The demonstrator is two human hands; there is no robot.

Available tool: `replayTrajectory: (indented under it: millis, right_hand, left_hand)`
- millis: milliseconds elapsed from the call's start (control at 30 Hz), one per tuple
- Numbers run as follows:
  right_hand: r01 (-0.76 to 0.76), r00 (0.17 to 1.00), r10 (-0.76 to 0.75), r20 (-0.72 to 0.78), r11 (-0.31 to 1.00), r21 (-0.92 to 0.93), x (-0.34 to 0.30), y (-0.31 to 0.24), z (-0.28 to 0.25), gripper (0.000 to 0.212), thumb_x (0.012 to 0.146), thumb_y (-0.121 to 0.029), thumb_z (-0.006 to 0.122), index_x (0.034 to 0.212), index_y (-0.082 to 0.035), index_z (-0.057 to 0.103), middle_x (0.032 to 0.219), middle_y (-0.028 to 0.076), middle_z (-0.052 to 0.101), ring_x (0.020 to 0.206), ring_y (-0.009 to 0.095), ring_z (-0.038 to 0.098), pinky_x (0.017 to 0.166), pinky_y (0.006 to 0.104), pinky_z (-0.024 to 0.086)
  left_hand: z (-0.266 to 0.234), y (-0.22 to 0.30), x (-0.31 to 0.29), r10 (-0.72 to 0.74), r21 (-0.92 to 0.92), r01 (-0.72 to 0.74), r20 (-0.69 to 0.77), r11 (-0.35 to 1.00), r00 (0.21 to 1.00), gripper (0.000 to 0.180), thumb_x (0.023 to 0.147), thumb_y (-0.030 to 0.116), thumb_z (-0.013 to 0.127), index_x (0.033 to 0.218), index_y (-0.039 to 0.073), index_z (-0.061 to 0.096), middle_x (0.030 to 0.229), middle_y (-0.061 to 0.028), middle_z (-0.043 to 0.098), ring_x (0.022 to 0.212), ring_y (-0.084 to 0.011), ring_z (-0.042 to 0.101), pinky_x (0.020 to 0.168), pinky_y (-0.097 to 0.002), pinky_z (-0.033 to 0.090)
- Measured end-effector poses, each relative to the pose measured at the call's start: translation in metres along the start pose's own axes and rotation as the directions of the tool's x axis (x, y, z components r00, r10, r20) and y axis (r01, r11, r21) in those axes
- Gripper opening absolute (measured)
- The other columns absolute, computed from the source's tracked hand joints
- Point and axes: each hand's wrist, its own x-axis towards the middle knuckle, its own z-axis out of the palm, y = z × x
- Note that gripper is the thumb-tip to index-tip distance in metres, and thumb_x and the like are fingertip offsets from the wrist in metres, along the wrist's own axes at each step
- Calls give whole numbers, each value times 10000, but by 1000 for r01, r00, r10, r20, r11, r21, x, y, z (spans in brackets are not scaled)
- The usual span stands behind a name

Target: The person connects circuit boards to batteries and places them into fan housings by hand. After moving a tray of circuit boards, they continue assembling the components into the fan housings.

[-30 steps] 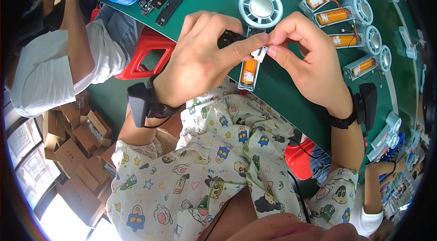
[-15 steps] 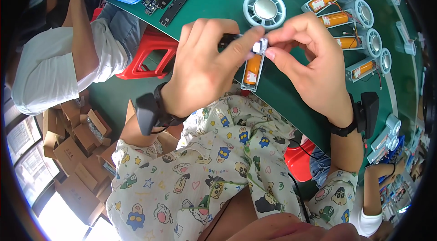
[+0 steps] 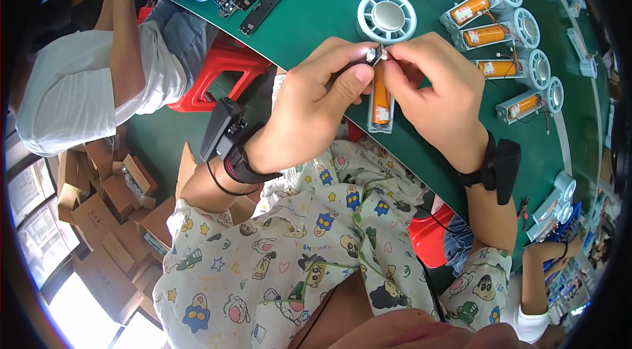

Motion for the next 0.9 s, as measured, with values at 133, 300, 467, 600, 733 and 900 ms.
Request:
replayTrajectory:
  millis: [133,300,467,600,733,900]
  right_hand:
    - [174,985,-170,38,962,-210,2,1,-4,206,804,71,773,982,13,687,872,111,682,718,232,693,633,315,548]
    - [143,984,-101,148,938,-317,-1,-14,-9,192,822,74,743,996,13,692,926,121,671,750,279,685,636,347,541]
    - [21,975,55,215,942,-334,3,-29,-14,184,864,51,719,1045,24,701,966,124,645,780,298,678,656,370,541]
    - [-41,952,119,280,962,-269,7,-28,-14,190,874,43,714,1063,34,704,961,131,633,771,301,672,659,373,538]
    - [-50,952,110,287,977,-209,8,-15,-16,177,871,16,728,1045,29,702,921,122,611,742,281,664,628,370,527]
    - [98,987,-56,154,954,-283,-1,-7,-8,155,861,-30,744,1005,1,696,864,88,583,709,249,651,577,379,510]
  left_hand:
    - [-4,-5,-4,43,222,-47,24,974,999,303,1076,122,559,1311,-64,608,1133,-74,600,897,-111,612,749,-242,509]
    - [1,-5,-8,-39,158,39,0,987,999,304,1076,134,565,1302,-65,608,1077,-61,588,846,-101,609,704,-238,506]
    - [0,-3,-6,-87,80,86,6,993,996,302,1062,133,593,1281,-73,607,1025,-64,588,771,-105,610,657,-246,502]
    - [0,-5,-7,-129,24,129,-25,991,991,287,1042,120,623,1240,-87,612,996,-80,598,727,-112,612,625,-264,500]
    - [1,-6,-3,-110,34,111,-16,993,994,291,1038,120,628,1238,-90,613,992,-80,598,724,-113,619,615,-267,500]
    - [2,-6,-2,-111,58,112,-24,992,994,295,1024,122,647,1227,-90,621,980,-86,602,713,-119,626,605,-269,494]
